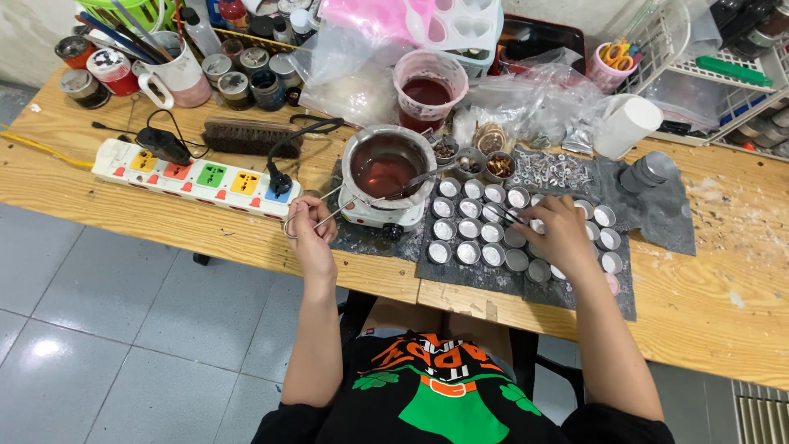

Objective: Melting wax pellets in a small pot and pouring them onto a surface to create seals.

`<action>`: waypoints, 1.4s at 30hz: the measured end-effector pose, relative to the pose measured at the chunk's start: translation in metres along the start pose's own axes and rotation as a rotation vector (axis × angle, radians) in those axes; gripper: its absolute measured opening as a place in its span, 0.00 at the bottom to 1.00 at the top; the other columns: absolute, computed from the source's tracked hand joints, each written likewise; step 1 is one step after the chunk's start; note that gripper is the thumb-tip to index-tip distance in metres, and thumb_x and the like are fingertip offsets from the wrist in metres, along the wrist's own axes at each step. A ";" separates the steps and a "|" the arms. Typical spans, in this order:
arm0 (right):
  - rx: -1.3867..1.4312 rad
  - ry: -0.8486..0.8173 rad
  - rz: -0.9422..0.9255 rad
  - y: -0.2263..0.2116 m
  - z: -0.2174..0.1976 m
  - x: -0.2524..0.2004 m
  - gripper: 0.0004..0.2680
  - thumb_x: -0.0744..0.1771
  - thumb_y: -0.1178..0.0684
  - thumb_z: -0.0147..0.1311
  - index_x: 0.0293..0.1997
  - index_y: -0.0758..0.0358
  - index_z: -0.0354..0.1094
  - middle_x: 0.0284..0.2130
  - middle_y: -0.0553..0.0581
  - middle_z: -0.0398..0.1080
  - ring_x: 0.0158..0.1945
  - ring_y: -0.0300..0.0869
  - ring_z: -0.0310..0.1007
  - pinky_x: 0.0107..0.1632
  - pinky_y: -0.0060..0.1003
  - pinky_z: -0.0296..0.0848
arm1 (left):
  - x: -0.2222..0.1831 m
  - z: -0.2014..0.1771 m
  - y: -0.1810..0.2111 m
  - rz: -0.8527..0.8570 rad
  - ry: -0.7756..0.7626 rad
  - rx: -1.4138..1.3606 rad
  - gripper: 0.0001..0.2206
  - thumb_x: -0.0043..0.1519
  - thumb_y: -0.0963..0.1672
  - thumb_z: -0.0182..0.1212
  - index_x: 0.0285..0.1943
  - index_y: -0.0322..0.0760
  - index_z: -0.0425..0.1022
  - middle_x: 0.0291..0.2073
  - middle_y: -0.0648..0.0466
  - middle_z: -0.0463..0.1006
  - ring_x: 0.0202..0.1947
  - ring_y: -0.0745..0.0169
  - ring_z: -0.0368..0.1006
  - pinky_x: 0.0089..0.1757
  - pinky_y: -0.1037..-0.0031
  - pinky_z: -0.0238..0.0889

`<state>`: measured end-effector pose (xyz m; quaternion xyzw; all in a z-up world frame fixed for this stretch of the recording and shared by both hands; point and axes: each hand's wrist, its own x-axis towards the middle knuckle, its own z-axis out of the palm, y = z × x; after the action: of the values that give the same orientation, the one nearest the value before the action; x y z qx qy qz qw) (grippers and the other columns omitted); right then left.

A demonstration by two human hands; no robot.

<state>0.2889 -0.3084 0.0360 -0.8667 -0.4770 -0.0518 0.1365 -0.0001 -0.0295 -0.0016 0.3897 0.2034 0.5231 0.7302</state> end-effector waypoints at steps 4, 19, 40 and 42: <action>0.007 0.169 -0.152 -0.004 0.016 -0.003 0.09 0.63 0.47 0.66 0.41 0.57 0.78 0.41 0.52 0.71 0.52 0.50 0.65 0.55 0.49 0.60 | -0.001 0.003 0.001 -0.015 0.017 0.012 0.11 0.74 0.45 0.40 0.42 0.36 0.64 0.22 0.60 0.59 0.21 0.75 0.51 0.25 0.80 0.46; 0.278 0.361 -0.213 -0.076 -0.040 0.000 0.07 0.70 0.55 0.60 0.52 0.61 0.71 0.41 0.52 0.71 0.48 0.46 0.68 0.55 0.43 0.59 | 0.004 -0.004 -0.006 0.009 0.007 -0.009 0.11 0.74 0.45 0.41 0.42 0.36 0.65 0.22 0.60 0.59 0.21 0.75 0.52 0.25 0.80 0.47; 0.009 0.383 -0.649 -0.172 -0.053 0.048 0.06 0.63 0.57 0.63 0.43 0.56 0.76 0.37 0.45 0.71 0.48 0.40 0.67 0.55 0.46 0.52 | 0.002 -0.001 -0.001 -0.019 -0.006 -0.013 0.11 0.74 0.45 0.41 0.42 0.36 0.66 0.21 0.61 0.58 0.20 0.77 0.51 0.24 0.81 0.46; 0.112 0.406 -0.600 -0.161 -0.059 0.043 0.05 0.65 0.56 0.66 0.41 0.55 0.76 0.36 0.46 0.71 0.46 0.42 0.66 0.55 0.47 0.52 | 0.002 -0.001 -0.003 0.000 -0.007 0.014 0.12 0.74 0.45 0.40 0.42 0.36 0.66 0.21 0.61 0.58 0.20 0.76 0.51 0.24 0.81 0.46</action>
<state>0.1792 -0.2083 0.1316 -0.6514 -0.6753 -0.2344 0.2544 0.0011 -0.0277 -0.0042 0.3965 0.2044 0.5205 0.7281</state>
